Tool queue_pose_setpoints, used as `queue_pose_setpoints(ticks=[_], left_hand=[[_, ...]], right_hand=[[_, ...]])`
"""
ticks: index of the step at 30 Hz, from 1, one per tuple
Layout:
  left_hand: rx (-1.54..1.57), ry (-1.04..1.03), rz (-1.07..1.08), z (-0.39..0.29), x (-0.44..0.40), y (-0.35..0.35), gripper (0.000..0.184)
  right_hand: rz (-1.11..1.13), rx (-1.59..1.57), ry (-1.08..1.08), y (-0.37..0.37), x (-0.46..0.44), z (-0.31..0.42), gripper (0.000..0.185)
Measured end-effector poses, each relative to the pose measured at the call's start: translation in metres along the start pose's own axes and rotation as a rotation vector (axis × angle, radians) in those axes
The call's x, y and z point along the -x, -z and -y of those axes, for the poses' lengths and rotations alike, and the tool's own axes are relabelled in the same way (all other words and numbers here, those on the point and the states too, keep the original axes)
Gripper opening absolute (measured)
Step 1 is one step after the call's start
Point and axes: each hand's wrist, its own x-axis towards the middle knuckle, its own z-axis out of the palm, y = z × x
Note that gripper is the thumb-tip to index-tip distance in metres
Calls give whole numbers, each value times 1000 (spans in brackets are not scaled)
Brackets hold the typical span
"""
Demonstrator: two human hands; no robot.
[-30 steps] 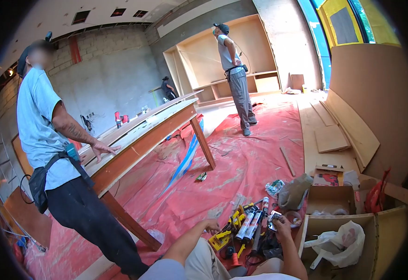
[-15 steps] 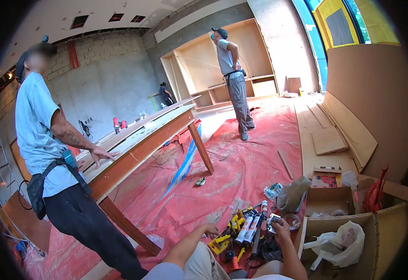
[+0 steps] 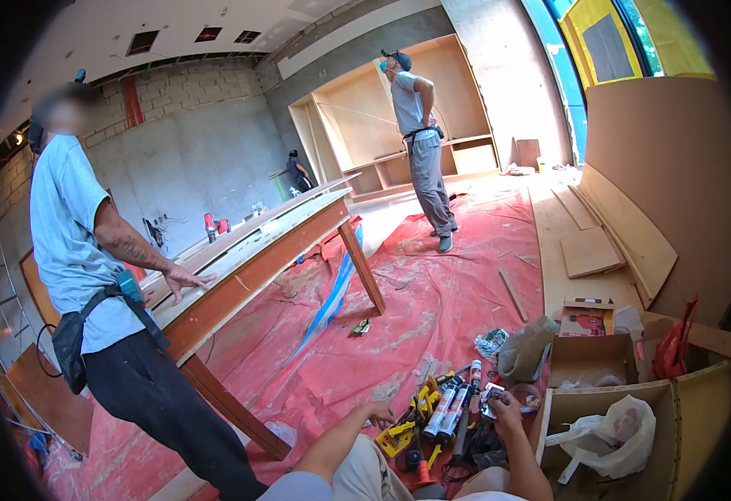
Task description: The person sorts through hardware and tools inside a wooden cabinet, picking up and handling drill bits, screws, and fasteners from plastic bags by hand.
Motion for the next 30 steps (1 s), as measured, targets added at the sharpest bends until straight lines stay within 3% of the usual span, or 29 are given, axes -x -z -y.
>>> queue_pose_setpoints(ticks=[30], left_hand=[[-5,-4,3,-4,9,0,45]], right_hand=[[3,-46,-14,-11,14,15,18]])
